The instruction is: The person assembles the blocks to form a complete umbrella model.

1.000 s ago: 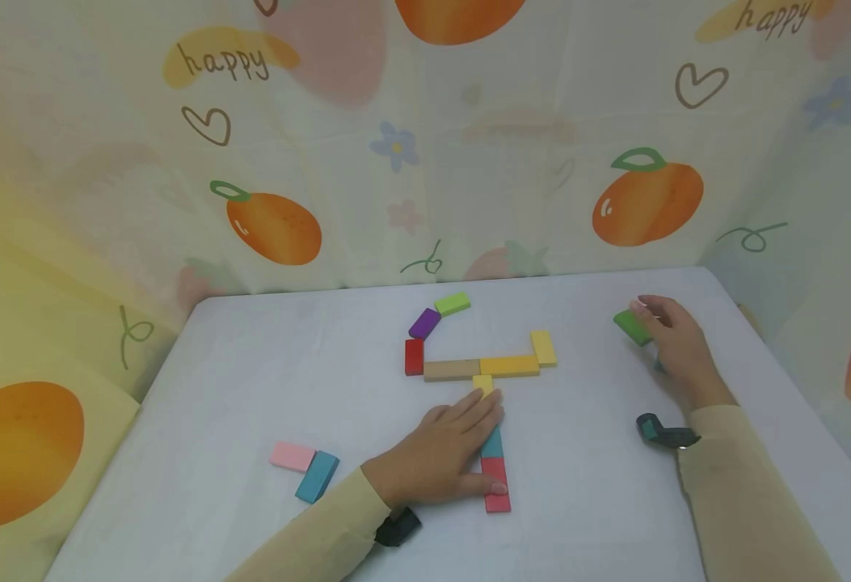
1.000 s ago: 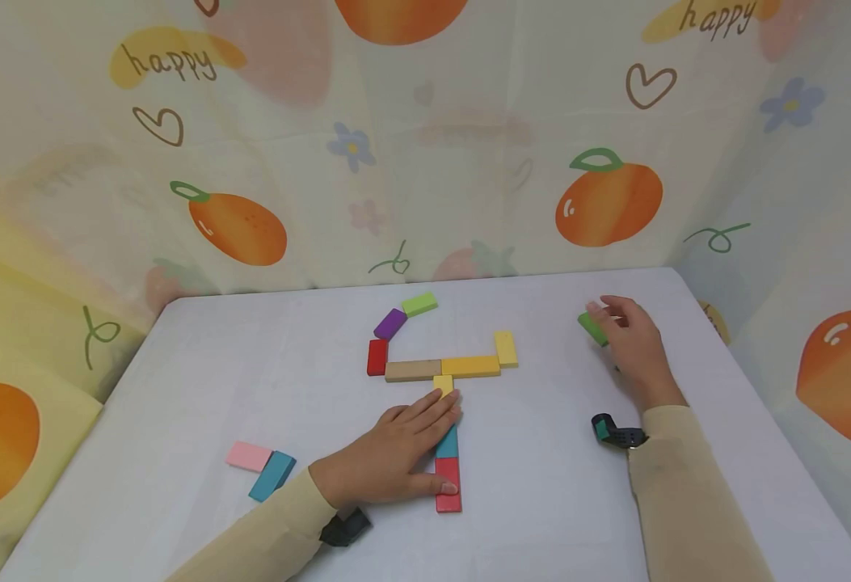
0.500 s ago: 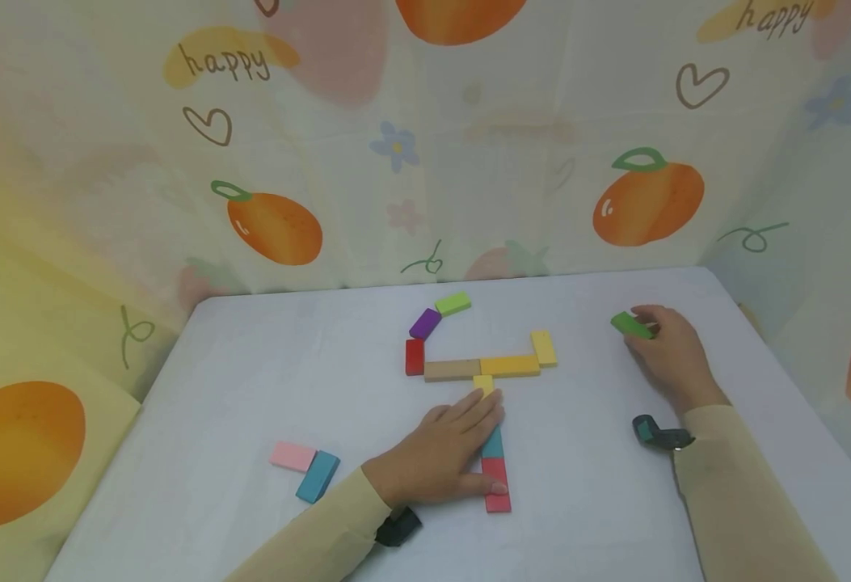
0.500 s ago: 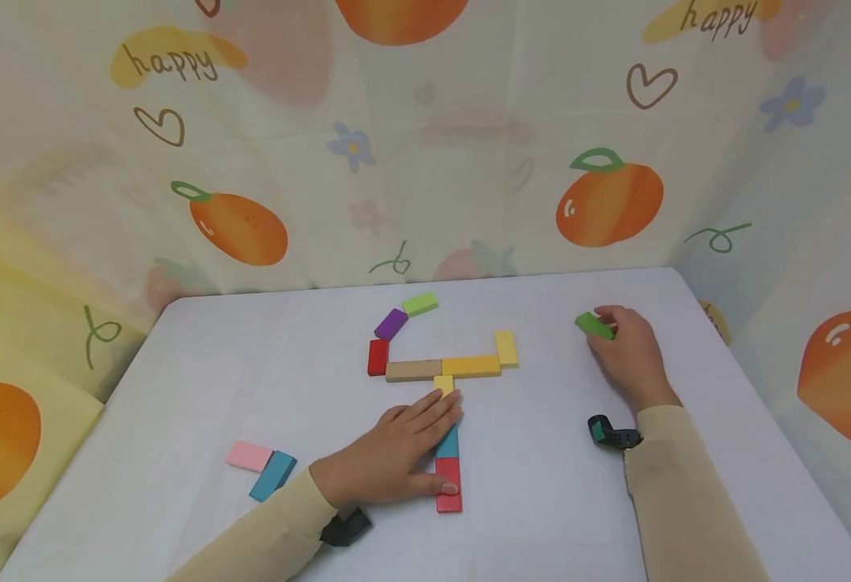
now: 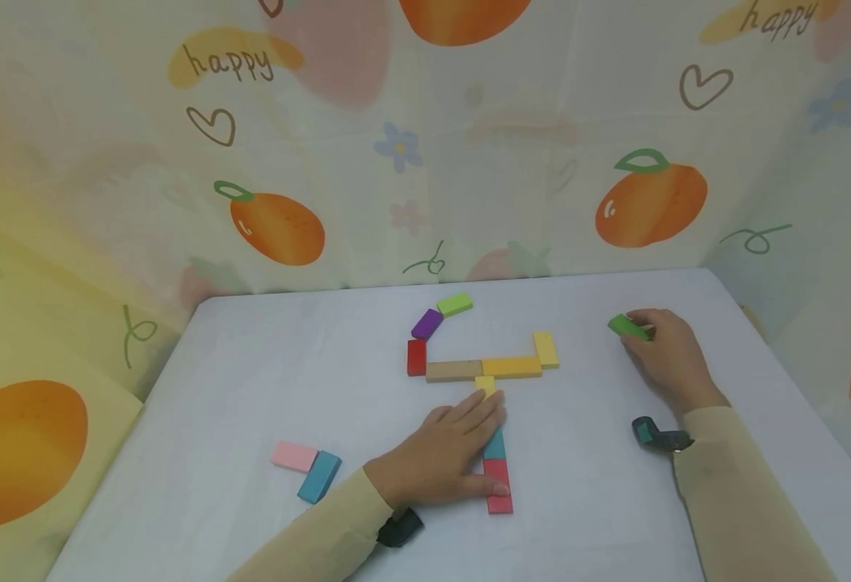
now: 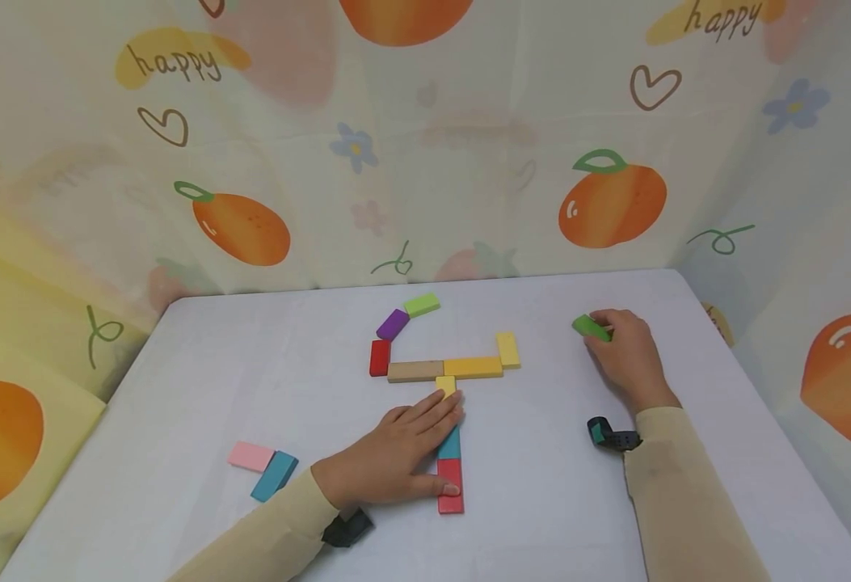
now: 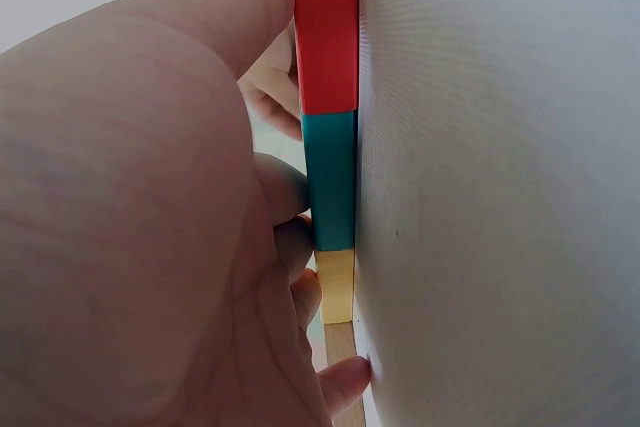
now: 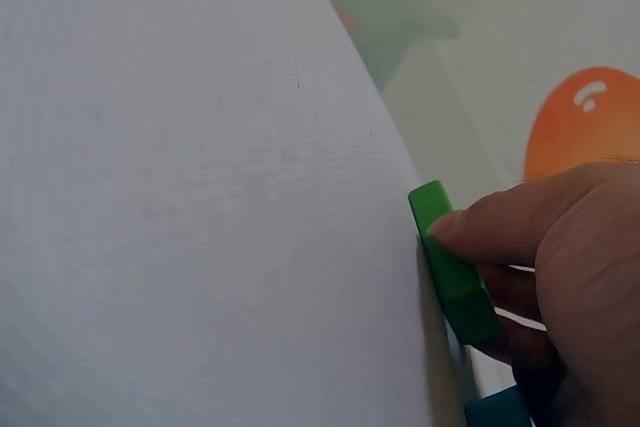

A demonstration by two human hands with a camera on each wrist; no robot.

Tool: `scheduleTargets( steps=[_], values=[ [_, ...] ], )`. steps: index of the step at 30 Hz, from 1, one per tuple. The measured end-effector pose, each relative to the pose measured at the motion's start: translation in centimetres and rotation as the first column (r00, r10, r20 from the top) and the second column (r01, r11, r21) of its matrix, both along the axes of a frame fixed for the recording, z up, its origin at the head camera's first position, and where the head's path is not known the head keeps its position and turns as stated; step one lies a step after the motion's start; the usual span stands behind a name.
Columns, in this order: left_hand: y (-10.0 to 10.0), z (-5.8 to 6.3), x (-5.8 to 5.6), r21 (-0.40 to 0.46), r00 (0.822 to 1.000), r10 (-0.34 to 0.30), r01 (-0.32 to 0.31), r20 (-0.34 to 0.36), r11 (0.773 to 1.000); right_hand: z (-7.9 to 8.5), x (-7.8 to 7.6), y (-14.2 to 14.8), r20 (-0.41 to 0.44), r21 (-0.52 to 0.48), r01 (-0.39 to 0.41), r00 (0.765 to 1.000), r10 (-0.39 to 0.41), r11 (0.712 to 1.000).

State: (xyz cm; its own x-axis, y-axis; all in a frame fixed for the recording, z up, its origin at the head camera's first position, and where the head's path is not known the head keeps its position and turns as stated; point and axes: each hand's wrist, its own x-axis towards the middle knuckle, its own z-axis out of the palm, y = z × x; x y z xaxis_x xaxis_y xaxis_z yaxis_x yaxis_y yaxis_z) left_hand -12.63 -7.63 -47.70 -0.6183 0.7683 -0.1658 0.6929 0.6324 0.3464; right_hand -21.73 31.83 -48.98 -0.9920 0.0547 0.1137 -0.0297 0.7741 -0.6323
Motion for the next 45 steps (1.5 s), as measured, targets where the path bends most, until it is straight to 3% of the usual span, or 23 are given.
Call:
scheduleTargets(
  steps=[11, 25, 34, 45],
  values=[
    [0.1, 0.1, -0.1, -0.002, 1.000, -0.003, 0.003, 0.001, 1.000, 0.9, -0.5, -1.9, -0.017, 0.071, -0.067, 0.998, 0.068, 0.995],
    [-0.1, 0.1, -0.2, -0.011, 1.000, -0.009, 0.009, -0.007, 1.000, 1.3, -1.0, -3.8, 0.106, 0.011, -0.090, 0.990, 0.088, 0.996],
    [-0.1, -0.1, -0.2, -0.008, 1.000, -0.005, 0.005, 0.001, 1.000, 1.8, -2.8, -4.5, 0.172, -0.023, -0.095, 0.980, 0.098, 0.995],
    [-0.1, 0.2, 0.0, -0.001, 1.000, -0.003, 0.003, 0.008, 1.000, 2.4, -5.6, -5.6, 0.244, 0.005, -0.152, 0.959, 0.146, 0.988]
  ],
)
